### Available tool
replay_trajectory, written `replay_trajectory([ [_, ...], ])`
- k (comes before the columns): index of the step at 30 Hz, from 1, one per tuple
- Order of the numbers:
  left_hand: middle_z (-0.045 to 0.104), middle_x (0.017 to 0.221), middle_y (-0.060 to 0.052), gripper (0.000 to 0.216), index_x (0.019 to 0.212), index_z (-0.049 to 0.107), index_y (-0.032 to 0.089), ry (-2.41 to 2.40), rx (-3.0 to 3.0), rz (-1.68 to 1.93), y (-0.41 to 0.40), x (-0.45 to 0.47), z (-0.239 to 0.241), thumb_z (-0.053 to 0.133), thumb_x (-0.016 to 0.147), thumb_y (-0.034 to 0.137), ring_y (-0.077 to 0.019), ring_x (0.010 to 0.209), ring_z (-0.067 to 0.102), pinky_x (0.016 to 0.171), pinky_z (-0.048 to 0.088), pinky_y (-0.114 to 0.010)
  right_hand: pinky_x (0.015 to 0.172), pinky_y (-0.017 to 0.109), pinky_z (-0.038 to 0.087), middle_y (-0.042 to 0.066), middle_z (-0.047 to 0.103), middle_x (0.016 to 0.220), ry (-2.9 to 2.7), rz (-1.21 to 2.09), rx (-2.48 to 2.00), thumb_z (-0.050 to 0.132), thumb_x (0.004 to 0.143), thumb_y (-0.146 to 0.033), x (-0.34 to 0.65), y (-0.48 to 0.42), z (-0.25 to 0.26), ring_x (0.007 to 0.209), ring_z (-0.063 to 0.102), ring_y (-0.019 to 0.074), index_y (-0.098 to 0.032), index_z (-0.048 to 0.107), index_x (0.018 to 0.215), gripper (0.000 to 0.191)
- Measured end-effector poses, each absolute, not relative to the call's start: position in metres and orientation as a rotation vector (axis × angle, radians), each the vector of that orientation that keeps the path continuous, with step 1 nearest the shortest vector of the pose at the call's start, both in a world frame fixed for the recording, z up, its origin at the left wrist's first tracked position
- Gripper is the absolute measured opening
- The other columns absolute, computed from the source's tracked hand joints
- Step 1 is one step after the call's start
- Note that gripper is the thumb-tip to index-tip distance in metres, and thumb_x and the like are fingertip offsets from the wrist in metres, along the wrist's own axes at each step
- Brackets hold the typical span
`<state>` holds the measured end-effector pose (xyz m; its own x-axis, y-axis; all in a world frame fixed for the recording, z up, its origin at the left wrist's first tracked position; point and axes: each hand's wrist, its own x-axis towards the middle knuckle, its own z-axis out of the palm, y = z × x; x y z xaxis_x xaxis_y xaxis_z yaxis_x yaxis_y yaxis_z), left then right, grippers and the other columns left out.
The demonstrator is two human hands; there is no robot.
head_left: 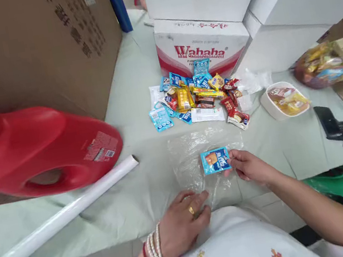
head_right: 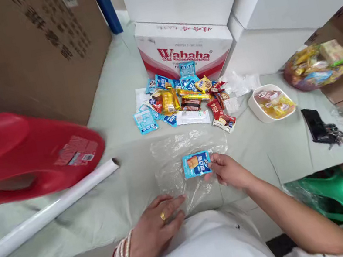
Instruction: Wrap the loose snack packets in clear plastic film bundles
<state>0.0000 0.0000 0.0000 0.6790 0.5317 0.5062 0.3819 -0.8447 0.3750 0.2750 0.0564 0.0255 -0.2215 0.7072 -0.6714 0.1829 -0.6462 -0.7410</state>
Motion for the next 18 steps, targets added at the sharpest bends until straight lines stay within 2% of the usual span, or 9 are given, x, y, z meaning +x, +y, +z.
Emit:
replay_trajectory([
  [5, 0.078, 0.107, -0.010, 0.019, 0.102, 0.063, 0.016, 0.721, 2.622, 0.860, 0.005, 0.001, 0.002, 0.048, 0.095, 0.007, -0.0180, 0.089, 0.072, 0.088, 0.055, -0.038, 0.038, 0.022, 0.015, -0.001, 0.069, 0.072, -1.020, 1.684, -1.591, 0.074, 0.078, -0.058, 0.295, 0.087, 0.050, 0.035, 0.030, 0.0034, -0.023, 0.047, 0.086, 0.045],
  [9, 0.078, 0.104, -0.010, 0.019, 0.102, 0.062, 0.016, 0.757, 2.621, 0.837, 0.006, 0.003, 0.000, 0.047, 0.095, 0.006, -0.0175, 0.088, 0.073, 0.089, 0.056, -0.038, 0.043, 0.024, 0.028, 0.003, 0.070, 0.083, -1.259, 1.401, -1.688, 0.066, 0.085, -0.058, 0.309, 0.158, 0.050, 0.045, 0.043, 0.0093, -0.023, 0.051, 0.090, 0.038],
  [12, 0.078, 0.106, -0.011, 0.021, 0.103, 0.061, 0.017, 0.807, 2.620, 0.818, 0.004, 0.004, -0.001, 0.048, 0.093, 0.004, -0.0181, 0.088, 0.073, 0.090, 0.057, -0.040, 0.064, 0.030, 0.045, 0.010, 0.071, 0.100, -1.636, 0.723, -2.053, 0.060, 0.092, -0.050, 0.324, 0.208, 0.038, 0.075, 0.062, 0.0208, -0.020, 0.060, 0.099, 0.031],
  [14, 0.077, 0.109, -0.011, 0.022, 0.102, 0.061, 0.018, 0.828, 2.608, 0.802, 0.003, 0.004, -0.001, 0.049, 0.090, 0.004, -0.0184, 0.089, 0.073, 0.090, 0.057, -0.040, 0.082, 0.038, 0.048, 0.016, 0.069, 0.116, -1.906, 0.381, -2.264, 0.065, 0.089, -0.049, 0.330, 0.228, 0.027, 0.104, 0.061, 0.0310, -0.017, 0.064, 0.108, 0.037],
  [16, 0.077, 0.111, -0.011, 0.022, 0.101, 0.059, 0.019, 0.828, 2.590, 0.776, 0.002, 0.004, -0.001, 0.049, 0.088, 0.004, -0.0189, 0.092, 0.073, 0.094, 0.056, -0.042, 0.091, 0.045, 0.046, 0.021, 0.064, 0.130, -2.085, 0.232, -2.391, 0.070, 0.085, -0.049, 0.332, 0.235, 0.017, 0.120, 0.054, 0.0387, -0.015, 0.063, 0.121, 0.050],
  [18, 0.076, 0.114, -0.012, 0.022, 0.098, 0.058, 0.020, 0.854, 2.574, 0.763, 0.001, 0.002, -0.002, 0.048, 0.087, 0.004, -0.0199, 0.097, 0.072, 0.099, 0.054, -0.045, 0.091, 0.047, 0.047, 0.023, 0.063, 0.133, -2.119, 0.155, -2.432, 0.065, 0.089, -0.045, 0.333, 0.231, 0.010, 0.122, 0.052, 0.0404, -0.014, 0.061, 0.129, 0.051],
])
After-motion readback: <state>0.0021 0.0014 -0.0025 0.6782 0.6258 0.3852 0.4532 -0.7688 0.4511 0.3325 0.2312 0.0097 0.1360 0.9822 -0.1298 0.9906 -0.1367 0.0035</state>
